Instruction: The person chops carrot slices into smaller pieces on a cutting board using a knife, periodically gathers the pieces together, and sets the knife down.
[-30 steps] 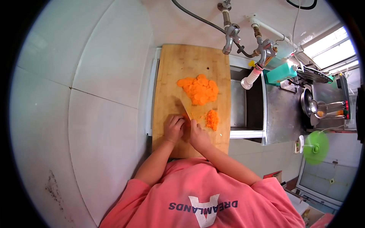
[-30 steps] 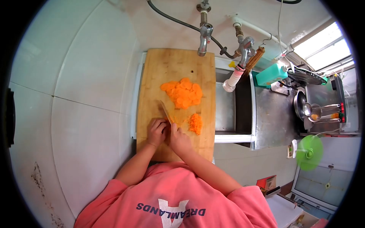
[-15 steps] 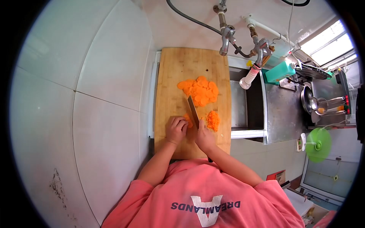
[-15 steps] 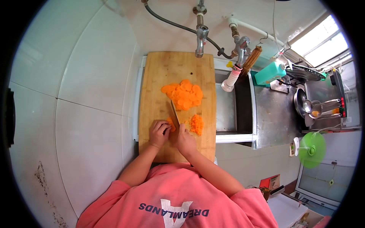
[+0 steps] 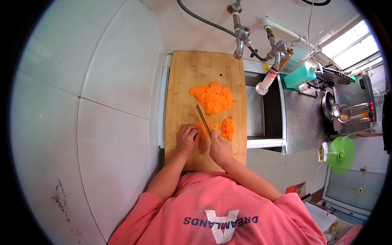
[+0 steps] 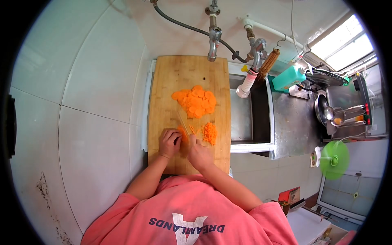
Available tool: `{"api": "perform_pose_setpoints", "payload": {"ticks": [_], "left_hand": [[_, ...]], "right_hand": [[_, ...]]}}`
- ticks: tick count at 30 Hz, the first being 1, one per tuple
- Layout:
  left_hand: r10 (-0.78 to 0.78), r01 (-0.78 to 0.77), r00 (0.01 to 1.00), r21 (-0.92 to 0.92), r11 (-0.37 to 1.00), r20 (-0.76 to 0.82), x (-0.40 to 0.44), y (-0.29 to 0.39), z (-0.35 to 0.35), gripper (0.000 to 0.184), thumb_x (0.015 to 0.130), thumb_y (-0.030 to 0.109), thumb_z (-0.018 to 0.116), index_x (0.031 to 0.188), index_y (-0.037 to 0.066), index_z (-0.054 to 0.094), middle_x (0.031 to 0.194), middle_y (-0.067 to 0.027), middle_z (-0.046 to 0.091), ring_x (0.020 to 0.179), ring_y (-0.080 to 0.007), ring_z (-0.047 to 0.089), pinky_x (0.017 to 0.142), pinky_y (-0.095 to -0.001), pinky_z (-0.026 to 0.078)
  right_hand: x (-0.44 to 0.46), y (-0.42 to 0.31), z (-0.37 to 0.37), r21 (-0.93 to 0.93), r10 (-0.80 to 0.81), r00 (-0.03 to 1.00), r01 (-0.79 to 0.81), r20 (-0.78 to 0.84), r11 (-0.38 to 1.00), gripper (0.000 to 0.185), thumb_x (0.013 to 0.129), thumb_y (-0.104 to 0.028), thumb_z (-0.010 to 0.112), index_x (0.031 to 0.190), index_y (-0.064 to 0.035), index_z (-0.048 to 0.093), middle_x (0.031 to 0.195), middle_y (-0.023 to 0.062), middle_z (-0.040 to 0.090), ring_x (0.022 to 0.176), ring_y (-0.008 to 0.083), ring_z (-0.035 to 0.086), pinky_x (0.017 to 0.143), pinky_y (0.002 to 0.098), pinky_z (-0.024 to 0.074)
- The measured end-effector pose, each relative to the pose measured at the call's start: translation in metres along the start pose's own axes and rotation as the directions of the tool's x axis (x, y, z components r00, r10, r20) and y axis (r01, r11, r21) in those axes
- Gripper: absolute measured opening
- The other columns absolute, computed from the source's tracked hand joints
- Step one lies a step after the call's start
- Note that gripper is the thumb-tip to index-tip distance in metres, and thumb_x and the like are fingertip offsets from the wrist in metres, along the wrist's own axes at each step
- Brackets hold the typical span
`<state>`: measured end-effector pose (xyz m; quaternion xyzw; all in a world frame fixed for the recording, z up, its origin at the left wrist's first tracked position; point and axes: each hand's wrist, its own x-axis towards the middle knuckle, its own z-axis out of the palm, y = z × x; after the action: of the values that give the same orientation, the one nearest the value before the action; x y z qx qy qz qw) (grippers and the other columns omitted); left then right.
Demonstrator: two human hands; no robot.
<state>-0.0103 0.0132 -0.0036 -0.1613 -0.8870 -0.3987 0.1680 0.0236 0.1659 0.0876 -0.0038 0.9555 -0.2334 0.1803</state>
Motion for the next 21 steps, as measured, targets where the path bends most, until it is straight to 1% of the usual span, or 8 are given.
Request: {"api": "perform_pose_setpoints", "payload": {"ticks": [2, 5, 9, 11, 12, 14, 21], "left_hand": [[0.001, -0.001, 1.0, 0.016, 1.0, 0.003, -0.0002, 0.0006, -0.0002, 0.012, 0.07, 0.001, 0.066, 0.081, 0.007, 0.063, 0.09, -0.0057, 0.061, 0.086, -0.0264, 0.059, 0.074, -0.0345, 0.05], [0.001, -0.002, 1.0, 0.026, 1.0, 0.007, 0.0004, 0.0013, -0.0014, 0.012, 0.07, 0.001, 0.066, 0.081, 0.006, 0.063, 0.09, -0.0057, 0.062, 0.086, -0.0264, 0.059, 0.073, -0.0341, 0.05], [0.001, -0.001, 1.0, 0.022, 1.0, 0.001, 0.0011, 0.0013, -0.0019, 0.012, 0.07, 0.001, 0.066, 0.081, 0.006, 0.064, 0.09, -0.006, 0.061, 0.086, -0.0267, 0.059, 0.073, -0.0344, 0.05], [-0.008, 0.008, 1.0, 0.032, 0.999, 0.009, -0.0001, 0.0012, -0.0015, 0.012, 0.07, 0.001, 0.066, 0.081, 0.006, 0.064, 0.09, -0.0064, 0.061, 0.086, -0.0271, 0.059, 0.074, -0.0347, 0.05], [-0.009, 0.009, 1.0, 0.032, 0.999, 0.01, -0.0001, 0.0021, -0.0018, 0.012, 0.07, 0.001, 0.066, 0.081, 0.006, 0.064, 0.09, -0.0064, 0.061, 0.086, -0.0271, 0.059, 0.074, -0.0347, 0.05], [-0.004, 0.004, 1.0, 0.02, 1.0, 0.002, 0.0016, 0.0043, -0.0029, 0.012, 0.07, 0.001, 0.065, 0.08, 0.006, 0.064, 0.09, -0.0066, 0.061, 0.086, -0.0277, 0.058, 0.074, -0.035, 0.05], [-0.001, 0.001, 1.0, 0.012, 1.0, 0.007, 0.0004, 0.0014, -0.0013, 0.012, 0.07, 0.0, 0.064, 0.081, 0.006, 0.063, 0.09, -0.0071, 0.061, 0.086, -0.0282, 0.058, 0.074, -0.0354, 0.05]], "right_hand": [[-0.0016, -0.0041, -0.0003, 0.002, -0.044, 0.999, 0.044, -0.015, 0.999, 0.039, 0.077, -0.003, 0.05, 0.113, -0.0034, 0.036, 0.094, 0.0251, 0.06, 0.071, 0.0437, 0.061, 0.061, 0.0525, 0.0481], [0.0006, -0.0033, 0.0031, 0.01, -0.028, 1.0, 0.028, 0.009, 1.0, 0.04, 0.078, -0.003, 0.049, 0.115, -0.0044, 0.036, 0.097, 0.0238, 0.06, 0.071, 0.0445, 0.061, 0.062, 0.0527, 0.048], [0.0007, -0.0042, 0.0041, 0.028, -0.03, 0.999, 0.03, 0.022, 0.999, 0.04, 0.078, -0.003, 0.049, 0.116, -0.0043, 0.035, 0.096, 0.0244, 0.06, 0.074, 0.0454, 0.061, 0.063, 0.0528, 0.0479], [-0.0003, -0.0047, 0.006, 0.024, -0.062, 0.996, 0.063, -0.06, 0.998, 0.035, 0.077, -0.004, 0.056, 0.106, -0.0052, 0.035, 0.09, 0.0238, 0.058, 0.07, 0.0437, 0.061, 0.06, 0.0505, 0.0496], [-0.0004, -0.0054, 0.0045, 0.024, -0.061, 0.996, 0.063, -0.059, 0.998, 0.035, 0.077, -0.004, 0.056, 0.106, -0.0052, 0.035, 0.09, 0.0238, 0.058, 0.07, 0.0437, 0.061, 0.06, 0.0505, 0.0496], [0.0001, -0.0073, -0.0008, 0.063, -0.033, 0.999, 0.032, 0.02, 0.998, 0.032, 0.079, -0.003, 0.048, 0.109, -0.004, 0.036, 0.094, 0.0258, 0.059, 0.077, 0.0469, 0.06, 0.064, 0.0535, 0.0477], [0.0012, -0.0072, 0.0012, 0.063, -0.032, 0.999, 0.03, 0.028, 0.998, 0.03, 0.08, -0.002, 0.047, 0.107, -0.0032, 0.035, 0.092, 0.0276, 0.059, 0.076, 0.047, 0.06, 0.065, 0.0542, 0.0474]]}}
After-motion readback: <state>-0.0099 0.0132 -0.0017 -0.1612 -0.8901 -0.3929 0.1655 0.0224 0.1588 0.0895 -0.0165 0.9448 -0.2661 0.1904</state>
